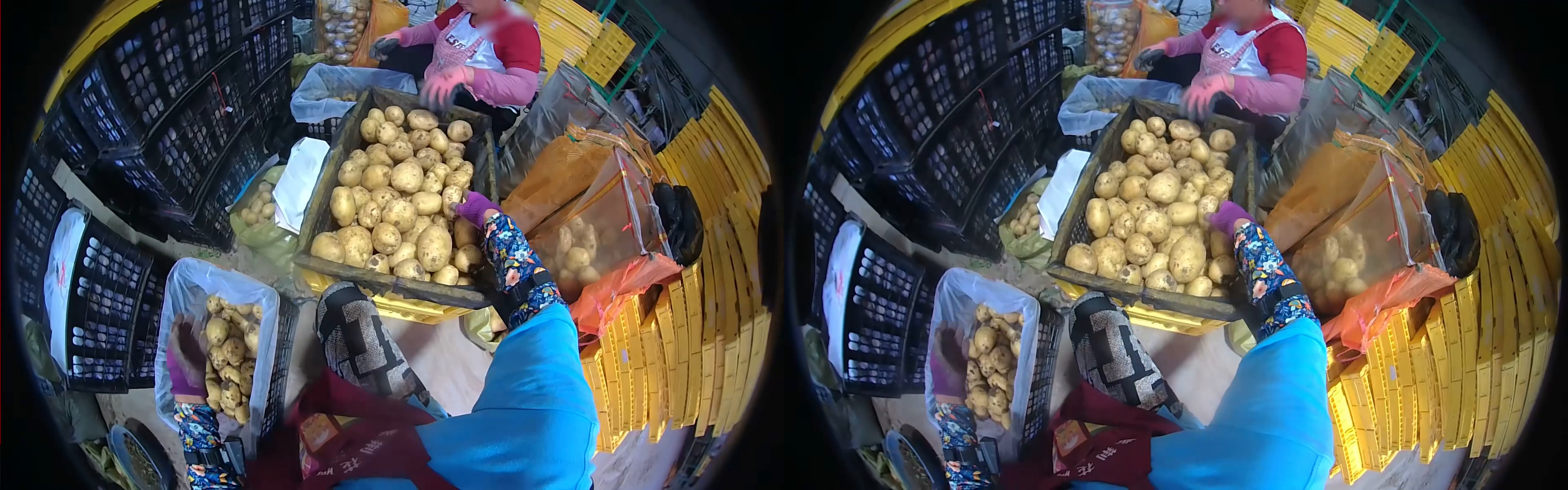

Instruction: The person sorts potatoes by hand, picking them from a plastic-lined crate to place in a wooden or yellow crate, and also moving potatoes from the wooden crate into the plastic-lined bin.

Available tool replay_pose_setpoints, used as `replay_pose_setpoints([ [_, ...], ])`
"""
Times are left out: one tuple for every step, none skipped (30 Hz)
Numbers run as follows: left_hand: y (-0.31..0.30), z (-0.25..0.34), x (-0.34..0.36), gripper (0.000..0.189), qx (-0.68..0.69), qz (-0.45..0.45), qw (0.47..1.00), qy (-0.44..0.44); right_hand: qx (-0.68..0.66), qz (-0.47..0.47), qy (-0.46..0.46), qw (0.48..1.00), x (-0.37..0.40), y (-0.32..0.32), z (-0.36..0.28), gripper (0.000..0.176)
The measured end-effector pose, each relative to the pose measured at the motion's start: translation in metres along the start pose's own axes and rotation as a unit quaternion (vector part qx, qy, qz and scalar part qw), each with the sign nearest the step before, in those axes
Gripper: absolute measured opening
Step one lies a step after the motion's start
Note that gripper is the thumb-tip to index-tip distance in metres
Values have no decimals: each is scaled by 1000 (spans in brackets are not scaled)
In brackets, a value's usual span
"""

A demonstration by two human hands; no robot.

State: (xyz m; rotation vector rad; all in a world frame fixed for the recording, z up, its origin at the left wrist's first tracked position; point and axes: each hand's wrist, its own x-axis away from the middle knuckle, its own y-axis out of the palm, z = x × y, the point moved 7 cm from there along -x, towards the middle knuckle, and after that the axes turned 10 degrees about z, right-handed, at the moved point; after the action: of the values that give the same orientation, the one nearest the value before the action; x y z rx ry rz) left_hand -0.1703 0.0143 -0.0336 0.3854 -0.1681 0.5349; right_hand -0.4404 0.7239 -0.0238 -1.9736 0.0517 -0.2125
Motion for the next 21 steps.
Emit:
replay_pose_setpoints([
  [-18,4,6,68,3,31,999,-16,-21,38,3,999,3,-4,-4,80],
  [-44,3,8,69,36,46,998,-8,-41,75,4,996,5,-9,-10,80],
  [-68,4,13,68,37,65,997,-8,-42,78,-12,996,7,-12,-22,78],
  [-95,6,19,67,37,85,996,-6,3,86,-78,993,-15,11,-8,78],
  [-128,0,19,66,53,94,994,-3,5,80,-53,995,-17,9,-10,77],
  [-148,1,27,66,62,112,992,-6,7,73,-24,997,-16,9,-11,76],
  [-166,1,34,66,71,127,989,-8,39,108,-4,993,-9,2,-21,77],
  [-180,0,39,66,83,140,987,-10,63,133,2,989,-12,6,-20,82],
  [-194,-2,43,66,105,157,982,-22,88,157,8,984,-16,12,-17,87],
  [-207,-3,47,66,112,164,980,-19,111,181,14,977,-13,11,-22,92],
  [-219,-5,51,66,118,170,978,-16,88,160,18,983,-7,12,-21,97],
  [-225,-7,57,66,124,177,976,-13,65,139,24,988,4,7,-31,102],
  [-229,-9,61,66,128,183,975,-17,60,133,42,988,0,10,-26,110],
  [-232,-13,64,63,141,200,969,-20,59,100,36,993,-9,16,-19,111],
  [-235,-18,65,61,153,216,964,-22,58,68,31,995,-15,15,-18,111],
  [-239,-21,66,59,162,231,959,-24,56,35,27,997,-20,16,-14,112],
  [-242,-25,68,57,177,236,955,-28,42,10,22,999,-24,16,-10,102],
  [-243,-28,64,59,165,233,958,-30,98,24,32,994,-15,8,-18,98],
  [-244,-34,60,61,154,232,960,-32,155,36,35,987,-3,2,-34,94],
  [-249,-41,62,63,145,237,960,-33,212,47,41,975,10,-4,-49,90],
  [-252,-44,59,63,143,237,961,-22,248,55,34,967,-5,4,-49,89],
])
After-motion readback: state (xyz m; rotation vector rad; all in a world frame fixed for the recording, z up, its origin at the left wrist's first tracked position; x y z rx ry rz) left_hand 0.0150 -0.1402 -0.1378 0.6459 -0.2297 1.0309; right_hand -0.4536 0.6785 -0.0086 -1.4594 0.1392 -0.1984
